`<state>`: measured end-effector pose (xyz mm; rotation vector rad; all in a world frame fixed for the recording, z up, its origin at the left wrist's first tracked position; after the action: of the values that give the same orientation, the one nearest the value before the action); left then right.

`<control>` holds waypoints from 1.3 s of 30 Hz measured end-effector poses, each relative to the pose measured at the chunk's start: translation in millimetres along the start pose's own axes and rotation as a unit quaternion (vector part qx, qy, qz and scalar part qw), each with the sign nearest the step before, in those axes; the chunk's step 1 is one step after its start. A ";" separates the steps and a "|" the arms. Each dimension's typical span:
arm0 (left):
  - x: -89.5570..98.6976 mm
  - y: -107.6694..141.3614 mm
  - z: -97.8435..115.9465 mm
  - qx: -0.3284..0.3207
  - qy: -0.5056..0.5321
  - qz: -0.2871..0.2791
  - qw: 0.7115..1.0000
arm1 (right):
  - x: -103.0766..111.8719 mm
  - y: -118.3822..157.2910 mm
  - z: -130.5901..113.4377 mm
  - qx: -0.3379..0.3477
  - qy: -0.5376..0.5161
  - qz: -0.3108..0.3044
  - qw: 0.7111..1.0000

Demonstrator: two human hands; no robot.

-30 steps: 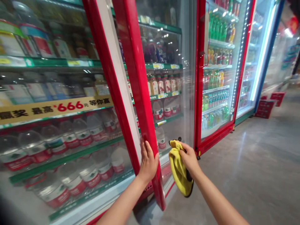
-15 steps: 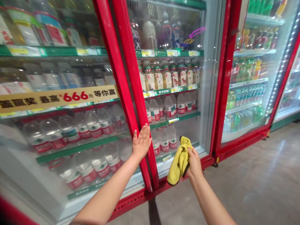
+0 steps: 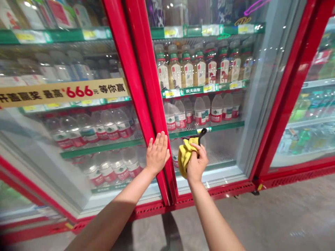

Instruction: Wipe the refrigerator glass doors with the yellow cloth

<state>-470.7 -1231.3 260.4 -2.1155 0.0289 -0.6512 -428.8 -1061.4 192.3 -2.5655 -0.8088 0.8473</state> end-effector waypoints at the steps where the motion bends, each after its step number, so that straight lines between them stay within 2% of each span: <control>1: 1.5 -0.8 1.1 -0.003 -0.002 0.000 1.000 | -10.1 -2.3 -2.6 0.033 0.013 -0.019 0.999; 4: 5.7 -3.0 2.2 0.000 -0.004 -0.008 1.000 | -41.6 -1.1 -0.9 0.163 0.081 -0.129 0.975; 5: 7.2 -3.5 2.3 0.002 -0.008 -0.010 1.000 | -50.1 3.5 3.4 0.216 0.114 -0.174 0.954; 7: 8.9 -3.9 2.2 0.007 -0.019 -0.016 1.000 | -59.9 18.3 17.9 0.317 0.179 -0.259 0.895; 9: 7.3 -3.1 1.8 0.014 -0.032 -0.029 0.999 | -58.7 36.0 37.6 0.396 0.224 -0.326 0.829; 12: -1.5 1.1 1.1 0.029 -0.040 -0.066 0.997 | -43.6 61.8 64.4 0.485 0.235 -0.401 0.741; 15: -12.5 7.1 0.6 0.049 -0.024 -0.110 0.992 | -27.2 78.8 82.9 0.541 0.218 -0.452 0.675; 17: -15.6 8.8 0.7 0.058 -0.015 -0.123 0.991 | -21.9 81.7 88.8 0.555 0.201 -0.483 0.647; 19: -14.5 7.3 1.3 0.059 -0.016 -0.124 0.990 | -20.4 76.8 86.5 0.557 0.175 -0.497 0.642; 20: -13.0 5.7 1.7 0.058 -0.018 -0.121 0.991 | -20.9 71.5 83.3 0.551 0.163 -0.495 0.652; 23: -9.5 3.4 3.4 0.059 -0.020 -0.119 0.991 | -23.9 55.2 79.0 0.497 0.158 -0.473 0.710; 25: -10.7 10.0 7.2 0.069 -0.015 -0.121 0.990 | -22.2 56.8 88.4 0.459 0.178 -0.468 0.734; 27: -15.8 27.3 14.7 0.091 -0.006 -0.120 0.989 | -13.8 73.7 104.6 0.458 0.187 -0.483 0.722; 29: -25.0 54.9 27.9 0.113 0.004 -0.114 0.987 | 0.6 97.9 122.9 0.489 0.174 -0.516 0.682; 31: -37.8 87.9 45.0 0.131 0.015 -0.108 0.985 | 16.6 117.7 139.6 0.523 0.156 -0.554 0.629; 33: -52.6 119.9 60.5 0.151 0.026 -0.104 0.983 | 27.3 125.2 151.6 0.532 0.160 -0.579 0.597; 34: -60.1 133.6 66.3 0.161 0.031 -0.104 0.981 | 29.5 124.7 156.1 0.524 0.171 -0.584 0.596; 36: -74.8 154.1 74.2 0.170 0.040 -0.106 0.979 | 30.0 120.5 165.3 0.489 0.207 -0.578 0.619; 38: -87.3 164.7 77.9 0.163 0.046 -0.106 0.980 | 31.7 122.1 178.2 0.463 0.239 -0.562 0.642; 39: -91.9 167.0 78.3 0.156 0.048 -0.100 0.981 | 34.6 127.6 186.7 0.462 0.248 -0.559 0.642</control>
<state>-477.9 -1248.4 55.2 -1.7959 -0.2225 -0.8191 -469.4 -1118.9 -25.4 -0.9124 -1.1065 0.0190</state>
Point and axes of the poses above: each hand's wrist, its own y-axis away from the middle knuckle, its own x-axis out of the back of the hand, z = x × y, the point moved 8 cm from there along -y, towards the middle knuckle, and after that the axes turned 2 degrees about -y, right-handed, at the moved point
